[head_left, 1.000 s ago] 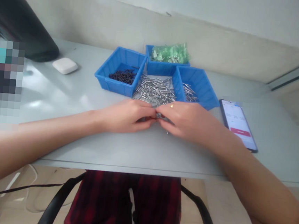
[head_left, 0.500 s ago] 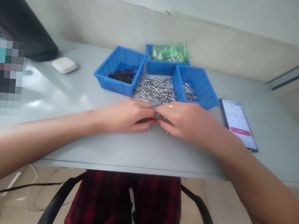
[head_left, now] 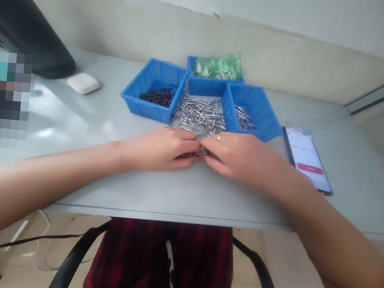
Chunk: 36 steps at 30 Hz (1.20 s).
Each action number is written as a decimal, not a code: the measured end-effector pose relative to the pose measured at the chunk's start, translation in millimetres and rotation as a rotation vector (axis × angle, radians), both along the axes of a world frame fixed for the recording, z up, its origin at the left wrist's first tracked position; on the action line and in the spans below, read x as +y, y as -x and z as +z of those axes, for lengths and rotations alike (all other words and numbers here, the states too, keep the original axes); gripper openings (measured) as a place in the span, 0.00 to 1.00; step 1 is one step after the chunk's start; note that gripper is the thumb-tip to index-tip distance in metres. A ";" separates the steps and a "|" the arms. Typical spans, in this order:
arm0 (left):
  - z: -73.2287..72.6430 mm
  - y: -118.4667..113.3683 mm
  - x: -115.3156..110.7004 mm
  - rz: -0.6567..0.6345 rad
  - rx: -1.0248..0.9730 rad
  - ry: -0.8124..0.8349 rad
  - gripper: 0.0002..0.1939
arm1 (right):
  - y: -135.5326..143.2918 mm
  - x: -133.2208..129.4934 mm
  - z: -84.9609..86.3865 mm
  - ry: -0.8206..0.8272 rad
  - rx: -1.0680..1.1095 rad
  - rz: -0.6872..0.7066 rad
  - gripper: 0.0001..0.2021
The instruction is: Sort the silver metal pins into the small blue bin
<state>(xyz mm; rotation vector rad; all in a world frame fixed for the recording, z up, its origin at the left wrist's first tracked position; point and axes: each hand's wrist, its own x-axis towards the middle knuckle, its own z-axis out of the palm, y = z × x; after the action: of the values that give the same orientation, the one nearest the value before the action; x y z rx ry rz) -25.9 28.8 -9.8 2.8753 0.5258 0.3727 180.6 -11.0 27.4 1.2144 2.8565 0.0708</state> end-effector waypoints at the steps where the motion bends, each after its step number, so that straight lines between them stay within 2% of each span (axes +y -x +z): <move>1: -0.1 0.1 -0.1 0.001 0.004 -0.003 0.10 | 0.0 -0.1 0.3 0.000 -0.001 -0.001 0.06; 30: -2.0 -0.1 0.9 -0.014 -0.011 -0.028 0.09 | 0.2 0.4 -0.3 0.014 0.017 -0.005 0.07; 36: 1.7 -1.5 -0.4 0.035 -0.123 0.106 0.08 | -1.0 2.1 -0.3 -0.054 0.053 0.006 0.07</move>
<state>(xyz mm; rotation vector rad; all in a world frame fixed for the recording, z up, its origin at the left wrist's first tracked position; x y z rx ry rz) -24.4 28.4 -8.1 2.7239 0.5569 0.5077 181.6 -8.9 27.1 1.2356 2.9220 0.1193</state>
